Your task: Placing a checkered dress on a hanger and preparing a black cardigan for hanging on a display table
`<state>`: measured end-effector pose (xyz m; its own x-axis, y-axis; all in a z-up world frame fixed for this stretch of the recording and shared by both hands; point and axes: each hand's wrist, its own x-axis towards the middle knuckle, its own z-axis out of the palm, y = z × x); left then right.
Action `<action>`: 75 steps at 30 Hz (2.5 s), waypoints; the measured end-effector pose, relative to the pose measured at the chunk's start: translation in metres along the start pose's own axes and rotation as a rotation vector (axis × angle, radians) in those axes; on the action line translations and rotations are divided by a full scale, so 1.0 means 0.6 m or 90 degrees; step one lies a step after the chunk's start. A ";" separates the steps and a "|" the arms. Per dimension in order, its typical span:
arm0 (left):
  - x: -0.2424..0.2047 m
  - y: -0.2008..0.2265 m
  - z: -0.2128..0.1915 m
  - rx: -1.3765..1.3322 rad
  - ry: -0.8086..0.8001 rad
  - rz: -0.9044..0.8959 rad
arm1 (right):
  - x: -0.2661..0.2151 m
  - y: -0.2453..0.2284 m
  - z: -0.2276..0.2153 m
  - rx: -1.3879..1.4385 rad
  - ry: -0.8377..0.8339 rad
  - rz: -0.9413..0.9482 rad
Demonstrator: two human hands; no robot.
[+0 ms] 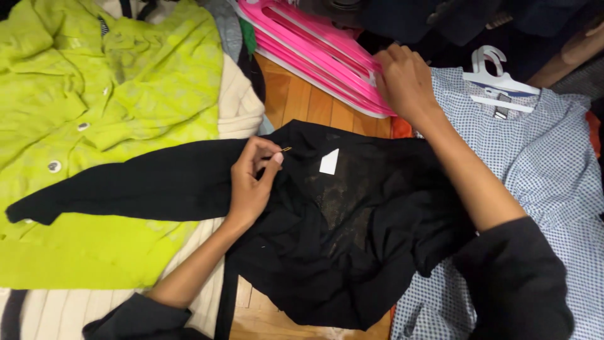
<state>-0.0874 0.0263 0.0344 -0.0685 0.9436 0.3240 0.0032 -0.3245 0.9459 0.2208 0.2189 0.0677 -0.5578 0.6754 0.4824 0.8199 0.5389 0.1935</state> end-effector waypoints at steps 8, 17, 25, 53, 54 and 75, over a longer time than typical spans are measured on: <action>-0.001 -0.005 0.002 -0.041 -0.007 -0.029 | 0.025 0.022 0.076 0.100 -0.020 0.127; -0.004 -0.016 0.004 -0.051 -0.013 -0.042 | 0.003 0.055 0.140 0.159 0.024 0.133; -0.003 -0.032 0.001 -0.067 -0.015 -0.042 | -0.024 0.019 -0.013 0.336 -0.127 0.393; 0.028 0.066 0.018 -0.114 0.047 -0.002 | -0.351 0.075 -0.218 0.498 -0.251 0.401; 0.027 0.078 0.020 -0.114 0.039 -0.005 | -0.347 0.069 -0.211 0.495 -0.246 0.399; -0.020 0.055 0.057 -0.028 -0.125 -0.046 | -0.289 -0.076 -0.132 0.442 -0.005 0.478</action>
<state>-0.0523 0.0066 0.0622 0.1290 0.9579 0.2564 -0.0384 -0.2536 0.9666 0.2904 0.0371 0.0428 0.0658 0.9610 0.2687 0.7033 0.1464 -0.6957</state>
